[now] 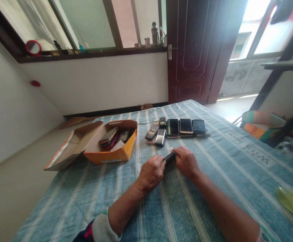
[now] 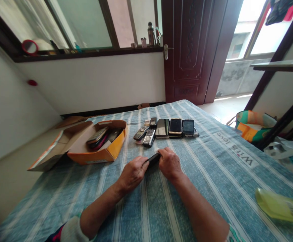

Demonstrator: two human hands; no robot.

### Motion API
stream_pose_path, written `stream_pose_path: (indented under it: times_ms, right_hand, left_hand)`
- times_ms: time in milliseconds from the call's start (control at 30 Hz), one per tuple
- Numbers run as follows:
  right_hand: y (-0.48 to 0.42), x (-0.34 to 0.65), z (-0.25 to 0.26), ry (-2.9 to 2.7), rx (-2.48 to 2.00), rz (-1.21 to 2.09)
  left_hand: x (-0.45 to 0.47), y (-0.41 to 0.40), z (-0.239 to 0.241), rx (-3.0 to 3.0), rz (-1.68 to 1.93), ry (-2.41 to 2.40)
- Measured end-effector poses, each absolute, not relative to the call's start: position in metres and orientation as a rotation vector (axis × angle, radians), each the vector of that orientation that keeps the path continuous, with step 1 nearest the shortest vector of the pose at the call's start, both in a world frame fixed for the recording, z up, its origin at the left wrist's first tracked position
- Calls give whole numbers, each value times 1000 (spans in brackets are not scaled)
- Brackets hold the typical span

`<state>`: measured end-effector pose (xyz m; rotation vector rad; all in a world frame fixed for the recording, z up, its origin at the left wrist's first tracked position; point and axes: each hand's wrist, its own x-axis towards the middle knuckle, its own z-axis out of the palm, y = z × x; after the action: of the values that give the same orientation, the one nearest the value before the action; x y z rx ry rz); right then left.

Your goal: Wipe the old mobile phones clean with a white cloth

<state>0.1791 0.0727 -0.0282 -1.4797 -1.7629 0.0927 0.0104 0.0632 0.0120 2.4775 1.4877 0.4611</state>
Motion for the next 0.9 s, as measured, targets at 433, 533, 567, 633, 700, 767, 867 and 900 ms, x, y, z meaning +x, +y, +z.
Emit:
stream_pose_path:
  times_ms: [433,533,567,633,700,767,867,900]
  right_hand:
    - [64,171,-24,-1890,-1323,-63]
    - [72,177,-29,-1734,-1397,181]
    - [74,178,-30,-1687,-1401,266]
    - [75,178,-29,-1578,-1394,419]
    - [76,177,-26,-1451,-1384,562]
    - [75,176,-23,-1326,-1376,699]
    - [75,176,-18,-1175,-1341,821]
    - [75,177,-16,-1137,-1317,830]
  left_hand:
    - [7,67,16,2353,542,1414]
    - [7,67,18,2345,537,1419]
    - [7,67,17,2337,541,1416]
    - [6,69,16,2313,566,1411]
    - [5,70,14,2279,607,1412]
    - [5,70,13,2243,649,1416]
    - [6,69,15,2198,718,1393]
    - [6,68,16,2185,746,1376]
